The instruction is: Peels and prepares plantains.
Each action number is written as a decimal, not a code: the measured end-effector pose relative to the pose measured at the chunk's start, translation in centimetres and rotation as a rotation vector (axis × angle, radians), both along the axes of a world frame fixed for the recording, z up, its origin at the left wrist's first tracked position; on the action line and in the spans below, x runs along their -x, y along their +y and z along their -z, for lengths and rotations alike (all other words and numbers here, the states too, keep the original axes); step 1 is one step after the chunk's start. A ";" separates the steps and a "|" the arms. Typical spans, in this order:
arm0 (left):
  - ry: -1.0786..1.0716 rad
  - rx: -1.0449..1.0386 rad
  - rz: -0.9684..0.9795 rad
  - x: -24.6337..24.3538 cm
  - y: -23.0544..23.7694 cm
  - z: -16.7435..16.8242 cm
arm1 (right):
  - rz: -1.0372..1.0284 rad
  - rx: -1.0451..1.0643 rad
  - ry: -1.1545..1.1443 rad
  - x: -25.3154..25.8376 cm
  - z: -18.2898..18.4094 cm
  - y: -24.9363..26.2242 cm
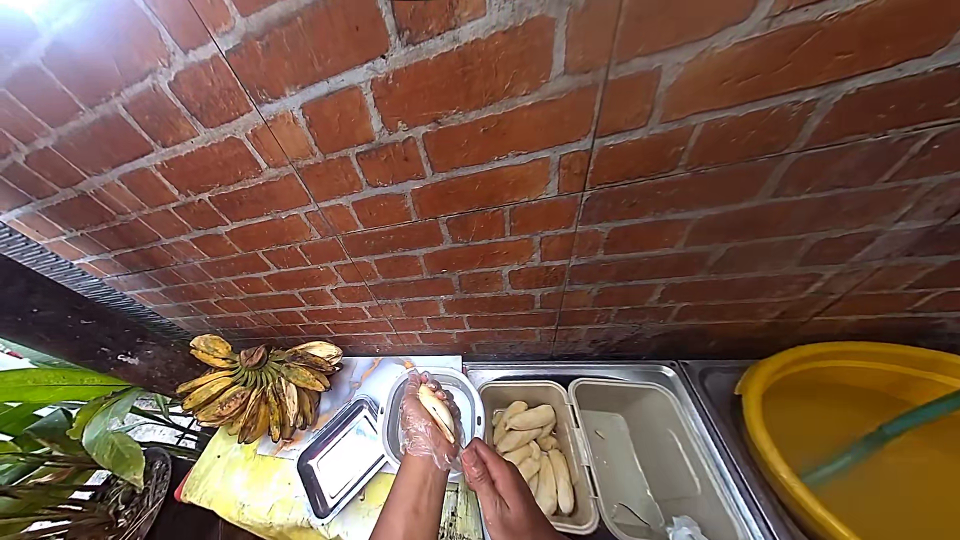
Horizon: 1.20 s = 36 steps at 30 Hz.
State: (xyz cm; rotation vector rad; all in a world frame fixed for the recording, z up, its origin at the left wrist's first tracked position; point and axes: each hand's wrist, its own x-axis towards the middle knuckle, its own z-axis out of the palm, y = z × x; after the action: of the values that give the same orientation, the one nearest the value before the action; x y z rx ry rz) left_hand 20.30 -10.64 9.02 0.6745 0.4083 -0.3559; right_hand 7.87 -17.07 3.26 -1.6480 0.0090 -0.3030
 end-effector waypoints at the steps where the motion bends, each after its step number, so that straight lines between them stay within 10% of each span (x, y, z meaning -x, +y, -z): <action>1: 0.001 0.007 0.002 0.0 0.1 0.0 | -0.005 0.004 0.008 -0.1 0.0 0.0; 36: -0.025 -0.076 -0.005 1.4 2.7 1.0 | -0.055 0.180 0.262 -2.4 2.1 1.8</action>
State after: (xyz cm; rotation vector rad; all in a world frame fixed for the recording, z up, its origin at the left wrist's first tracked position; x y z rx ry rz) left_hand 18.94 -7.97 8.00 0.7510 0.4009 -0.3284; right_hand 10.26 -15.26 1.18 -1.8536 0.1367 -0.0447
